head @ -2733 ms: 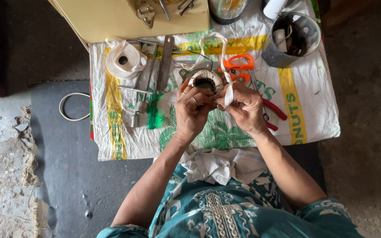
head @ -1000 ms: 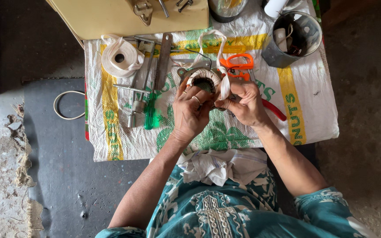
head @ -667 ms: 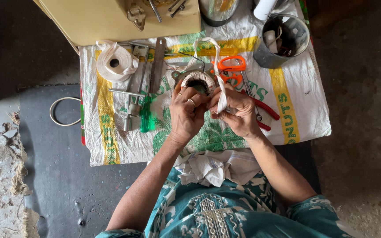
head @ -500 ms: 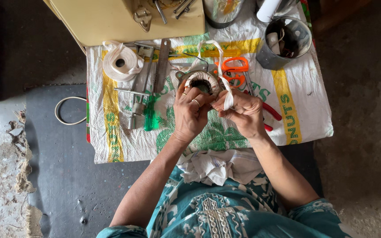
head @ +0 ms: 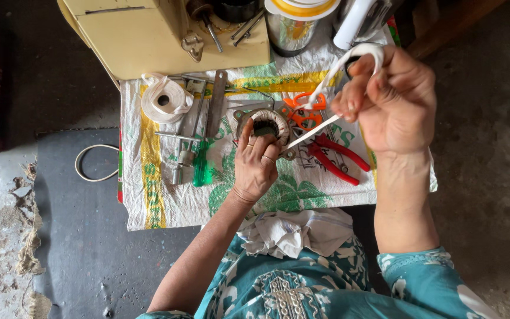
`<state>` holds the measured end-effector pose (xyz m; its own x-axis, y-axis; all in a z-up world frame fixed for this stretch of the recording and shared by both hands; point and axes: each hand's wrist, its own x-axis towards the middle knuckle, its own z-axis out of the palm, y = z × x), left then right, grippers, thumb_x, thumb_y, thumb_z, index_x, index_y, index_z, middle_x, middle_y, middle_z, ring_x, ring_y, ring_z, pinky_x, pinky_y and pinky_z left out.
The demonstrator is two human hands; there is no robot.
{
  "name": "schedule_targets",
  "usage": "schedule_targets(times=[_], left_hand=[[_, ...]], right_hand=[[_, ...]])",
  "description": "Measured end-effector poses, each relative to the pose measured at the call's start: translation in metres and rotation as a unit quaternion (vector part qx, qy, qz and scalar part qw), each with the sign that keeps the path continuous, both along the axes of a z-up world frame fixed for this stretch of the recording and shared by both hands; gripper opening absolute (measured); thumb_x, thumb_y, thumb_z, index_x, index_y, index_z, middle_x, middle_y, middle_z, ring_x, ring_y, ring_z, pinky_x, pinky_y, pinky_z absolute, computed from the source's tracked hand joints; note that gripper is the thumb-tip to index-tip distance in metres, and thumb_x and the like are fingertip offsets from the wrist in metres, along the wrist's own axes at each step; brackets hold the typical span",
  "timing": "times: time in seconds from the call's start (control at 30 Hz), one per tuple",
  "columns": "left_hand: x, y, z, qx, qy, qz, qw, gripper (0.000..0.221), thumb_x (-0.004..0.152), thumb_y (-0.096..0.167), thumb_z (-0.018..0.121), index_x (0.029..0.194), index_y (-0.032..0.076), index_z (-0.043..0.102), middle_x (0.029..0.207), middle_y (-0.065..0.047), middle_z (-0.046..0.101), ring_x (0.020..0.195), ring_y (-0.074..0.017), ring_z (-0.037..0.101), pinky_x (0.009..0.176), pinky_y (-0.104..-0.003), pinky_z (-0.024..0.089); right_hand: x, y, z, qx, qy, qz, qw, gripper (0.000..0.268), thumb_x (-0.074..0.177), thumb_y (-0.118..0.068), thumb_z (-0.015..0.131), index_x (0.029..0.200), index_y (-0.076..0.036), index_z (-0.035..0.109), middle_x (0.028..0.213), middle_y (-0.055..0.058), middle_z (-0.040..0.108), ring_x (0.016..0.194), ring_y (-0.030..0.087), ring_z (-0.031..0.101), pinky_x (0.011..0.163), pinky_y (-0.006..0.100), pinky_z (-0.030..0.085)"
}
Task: The person wraps white insulating tape around the copper coils of a motor stator by hand, using orange scissors to cut the tape and pliers to position the wires.
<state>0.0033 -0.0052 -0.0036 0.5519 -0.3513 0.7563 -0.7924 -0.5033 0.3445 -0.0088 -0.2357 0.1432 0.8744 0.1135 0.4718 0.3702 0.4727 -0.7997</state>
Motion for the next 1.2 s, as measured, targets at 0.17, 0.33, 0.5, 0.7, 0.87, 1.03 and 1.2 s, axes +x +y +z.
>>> schedule_targets(times=[0.17, 0.33, 0.5, 0.7, 0.87, 1.03, 1.2], left_hand=[[-0.002, 0.001, 0.000, 0.033, -0.017, 0.005, 0.999, 0.017, 0.087, -0.002, 0.064, 0.103, 0.003, 0.062, 0.101, -0.009, 0.065, 0.096, -0.0262, 0.065, 0.126, -0.059, 0.034], [0.005, 0.010, 0.003, 0.051, -0.013, -0.039, 0.998, 0.038, 0.073, 0.001, 0.062, 0.112, 0.001, 0.062, 0.107, -0.014, 0.062, 0.103, -0.0342, 0.061, 0.107, -0.053, 0.045], [0.008, 0.013, 0.005, -0.002, 0.004, -0.067, 0.998, 0.036, 0.073, -0.002, 0.063, 0.109, -0.001, 0.063, 0.106, -0.015, 0.063, 0.098, -0.0348, 0.061, 0.090, -0.048, 0.049], [0.028, 0.027, 0.010, -0.142, 0.100, -0.036, 0.984, 0.018, 0.082, -0.009, 0.063, 0.096, 0.002, 0.065, 0.101, -0.011, 0.072, 0.089, -0.0298, 0.069, 0.082, -0.040, 0.055], [0.036, 0.028, 0.010, -0.186, 0.172, -0.039, 0.967, 0.016, 0.084, -0.011, 0.060, 0.094, 0.000, 0.064, 0.097, -0.013, 0.073, 0.086, -0.0309, 0.072, 0.077, -0.036, 0.057], [0.054, 0.031, 0.018, -0.174, 0.224, -0.038, 0.958, 0.014, 0.081, -0.010, 0.065, 0.092, -0.001, 0.069, 0.088, -0.014, 0.073, 0.083, -0.0273, 0.075, 0.074, -0.034, 0.058], [0.058, 0.024, 0.019, -0.167, 0.207, -0.053, 0.962, 0.018, 0.079, -0.010, 0.065, 0.094, -0.001, 0.070, 0.088, -0.015, 0.073, 0.083, -0.0272, 0.076, 0.075, -0.035, 0.059]], right_hand=[[0.011, -0.010, 0.002, -0.072, -0.010, -0.032, 0.997, 0.031, 0.105, -0.022, 0.066, 0.081, -0.004, 0.072, 0.070, 0.008, 0.069, 0.056, 0.011, 0.062, 0.052, 0.026, 0.048], [-0.034, 0.005, -0.044, -0.454, -0.107, 0.092, 0.880, 0.026, 0.093, -0.024, 0.076, 0.073, -0.007, 0.072, 0.063, 0.002, 0.063, 0.055, 0.009, 0.050, 0.055, 0.029, 0.041], [-0.056, 0.031, -0.079, -0.659, 0.038, 0.090, 0.746, 0.034, 0.079, -0.041, 0.083, 0.073, -0.009, 0.073, 0.061, 0.003, 0.069, 0.055, 0.014, 0.058, 0.052, 0.037, 0.044], [-0.017, -0.021, -0.091, -0.621, 0.214, -0.334, 0.676, 0.047, 0.104, -0.037, 0.072, 0.075, 0.000, 0.066, 0.063, 0.011, 0.067, 0.052, 0.023, 0.062, 0.051, 0.039, 0.045], [0.022, -0.002, -0.124, -0.639, 0.194, -0.358, 0.653, 0.036, 0.085, -0.037, 0.085, 0.098, -0.006, 0.073, 0.085, 0.018, 0.075, 0.072, 0.032, 0.072, 0.065, 0.044, 0.053], [0.027, 0.007, -0.132, -0.644, 0.189, -0.364, 0.645, 0.037, 0.075, -0.032, 0.091, 0.096, -0.004, 0.074, 0.091, 0.014, 0.077, 0.080, 0.033, 0.072, 0.072, 0.046, 0.053], [0.031, 0.003, -0.151, -0.631, 0.200, -0.382, 0.645, 0.023, 0.078, -0.021, 0.087, 0.089, -0.005, 0.076, 0.087, 0.013, 0.077, 0.076, 0.029, 0.074, 0.072, 0.043, 0.055]])
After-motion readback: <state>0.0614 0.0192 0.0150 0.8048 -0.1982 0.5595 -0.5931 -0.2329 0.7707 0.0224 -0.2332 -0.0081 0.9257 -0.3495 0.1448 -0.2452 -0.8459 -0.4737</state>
